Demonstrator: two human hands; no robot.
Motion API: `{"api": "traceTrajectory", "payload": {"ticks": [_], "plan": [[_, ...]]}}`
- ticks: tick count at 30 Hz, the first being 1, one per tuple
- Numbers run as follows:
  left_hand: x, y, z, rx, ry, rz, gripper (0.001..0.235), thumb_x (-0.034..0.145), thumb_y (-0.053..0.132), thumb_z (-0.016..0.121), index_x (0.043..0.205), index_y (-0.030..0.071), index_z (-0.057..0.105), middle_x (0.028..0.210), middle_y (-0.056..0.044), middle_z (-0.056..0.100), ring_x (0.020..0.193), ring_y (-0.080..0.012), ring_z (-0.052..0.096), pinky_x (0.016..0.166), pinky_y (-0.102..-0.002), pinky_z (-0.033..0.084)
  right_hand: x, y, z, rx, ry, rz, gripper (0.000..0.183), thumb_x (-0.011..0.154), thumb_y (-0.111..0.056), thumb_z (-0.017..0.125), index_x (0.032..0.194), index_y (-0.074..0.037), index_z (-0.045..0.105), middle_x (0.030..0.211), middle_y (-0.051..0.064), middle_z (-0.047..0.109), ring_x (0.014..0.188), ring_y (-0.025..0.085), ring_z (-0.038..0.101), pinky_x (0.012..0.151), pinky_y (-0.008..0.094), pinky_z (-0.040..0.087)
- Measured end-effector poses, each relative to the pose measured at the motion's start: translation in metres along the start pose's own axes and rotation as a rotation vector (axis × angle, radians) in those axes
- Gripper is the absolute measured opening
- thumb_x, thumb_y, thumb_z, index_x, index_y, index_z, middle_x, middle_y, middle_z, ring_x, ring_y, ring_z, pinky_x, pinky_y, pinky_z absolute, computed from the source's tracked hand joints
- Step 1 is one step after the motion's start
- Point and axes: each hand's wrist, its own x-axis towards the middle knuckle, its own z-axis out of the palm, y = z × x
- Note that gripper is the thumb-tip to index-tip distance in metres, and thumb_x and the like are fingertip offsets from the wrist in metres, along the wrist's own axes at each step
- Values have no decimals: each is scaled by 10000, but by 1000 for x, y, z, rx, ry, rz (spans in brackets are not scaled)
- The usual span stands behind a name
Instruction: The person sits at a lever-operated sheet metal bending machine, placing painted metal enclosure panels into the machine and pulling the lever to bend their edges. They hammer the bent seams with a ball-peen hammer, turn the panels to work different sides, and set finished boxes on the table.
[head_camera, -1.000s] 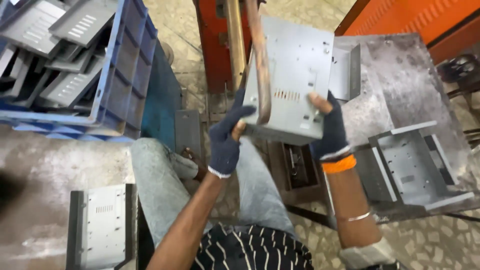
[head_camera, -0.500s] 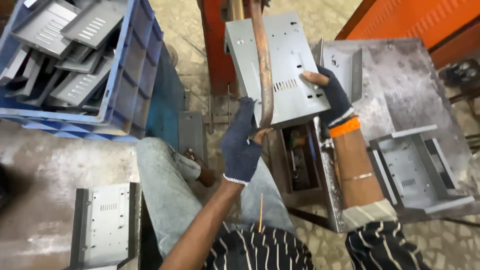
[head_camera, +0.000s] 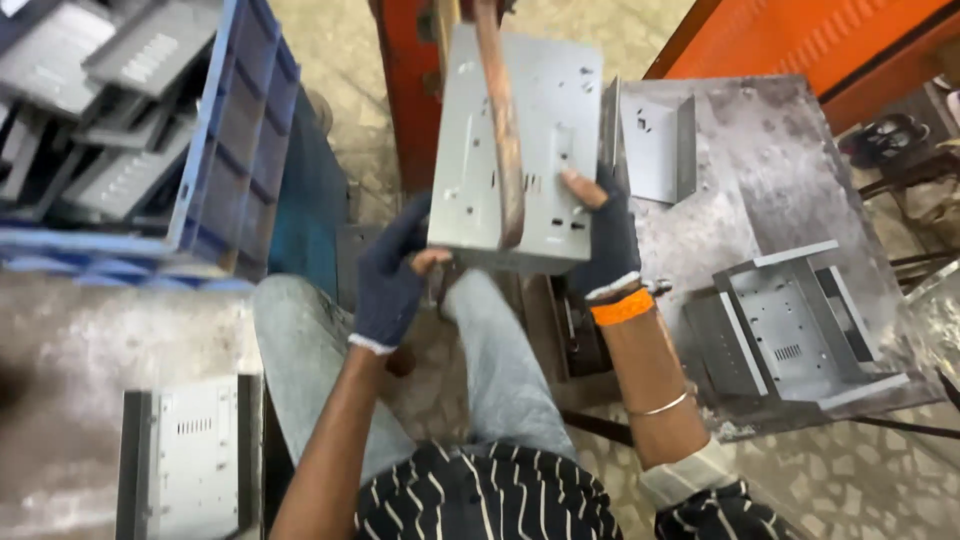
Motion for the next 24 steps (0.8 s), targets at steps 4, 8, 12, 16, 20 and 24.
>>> {"api": "traceTrajectory", "payload": {"ticks": [4,8,12,16,20,24], "plan": [[0,-2,-8,-16,-34,4,586,859,103,822,1415,121,637,988,-138,779,883,-131,673,889,-353,566,-6,6,9,81,28,45,576,831,-260,770,1381,-143,647,1069,144,761,920,258,764,733,413,660],[9,16,-16,25,31,29,459,868,69,821,1309,95,695,1142,-150,767,961,-106,631,938,-360,548,-20,6,34,204,37,-7,580,826,-225,786,1375,-113,638,1069,164,761,931,282,767,740,441,663],[20,-1,-28,93,-3,62,503,859,101,824,1340,100,678,1204,-162,744,1111,-172,660,993,-379,520,-5,25,39,246,17,-85,536,835,-209,803,1339,-109,651,1094,158,756,921,263,750,722,423,656],[27,-13,-33,5,29,97,467,902,68,781,1354,53,667,1217,-179,729,1096,-154,593,1043,-404,490,-71,-70,92,-134,137,95,740,913,-309,570,1540,48,409,1332,307,667,1225,342,642,884,400,588],[31,2,-44,56,-7,13,470,886,66,799,1337,64,667,1255,-184,713,1234,-230,616,1047,-412,501,-13,33,60,259,175,-76,529,839,-297,818,1316,-119,675,1060,144,775,901,268,766,708,413,662],[41,-35,-54,7,30,-56,434,922,90,788,1341,83,675,1258,-147,710,1190,-183,610,1037,-404,513,-34,9,88,385,178,-102,375,918,-229,714,1287,-176,682,1067,76,760,939,173,711,824,356,622]]}}
